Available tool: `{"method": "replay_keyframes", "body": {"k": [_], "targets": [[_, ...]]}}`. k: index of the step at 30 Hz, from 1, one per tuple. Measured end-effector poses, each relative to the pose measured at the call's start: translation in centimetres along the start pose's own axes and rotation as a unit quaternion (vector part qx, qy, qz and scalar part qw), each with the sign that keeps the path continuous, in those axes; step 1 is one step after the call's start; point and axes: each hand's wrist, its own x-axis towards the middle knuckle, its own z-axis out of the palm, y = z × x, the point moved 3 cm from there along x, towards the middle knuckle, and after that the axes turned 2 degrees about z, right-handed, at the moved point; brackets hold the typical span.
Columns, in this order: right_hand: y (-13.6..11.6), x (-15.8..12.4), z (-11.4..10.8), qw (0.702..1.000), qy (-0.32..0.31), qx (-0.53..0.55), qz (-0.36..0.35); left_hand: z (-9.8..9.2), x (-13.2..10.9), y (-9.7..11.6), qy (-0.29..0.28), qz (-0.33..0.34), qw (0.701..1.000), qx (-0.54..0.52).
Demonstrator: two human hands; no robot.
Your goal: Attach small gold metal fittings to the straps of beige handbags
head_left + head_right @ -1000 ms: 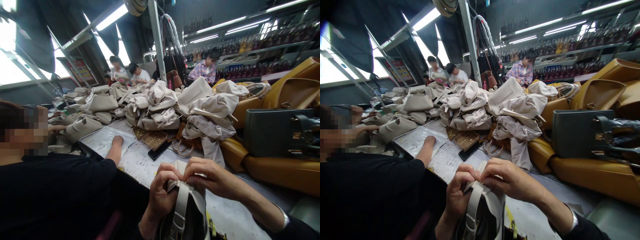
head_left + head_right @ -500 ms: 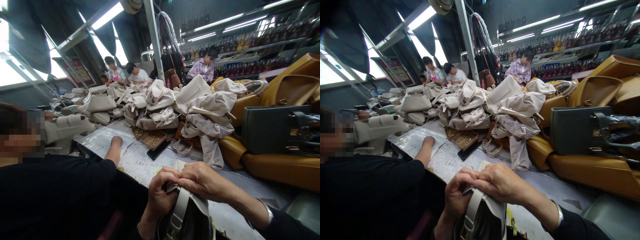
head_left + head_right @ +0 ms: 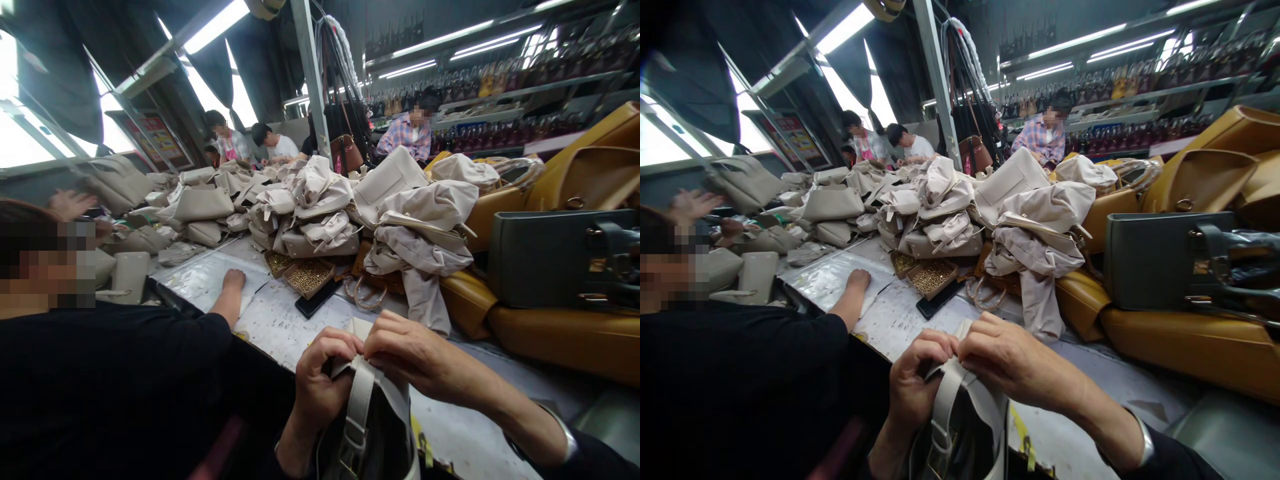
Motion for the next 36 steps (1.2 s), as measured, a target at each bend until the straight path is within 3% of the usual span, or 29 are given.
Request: {"method": "replay_keyframes", "body": {"k": [10,28,36], "targets": [[-0.2,0.4,0.3,0.997,-0.027,-0.072,-0.011,0.1,0.5,0.4,0.009,0.005,0.999,0.038],[2.3,1.7,1.8,0.995,-0.036,0.04,0.082,-0.2,-0.2,-1.0,0.06,0.011,0.997,0.054],[4.7,2.3,2.1,0.986,-0.051,0.103,0.122,-0.3,0.1,-2.1,0.092,-0.024,0.994,0.06]]}}
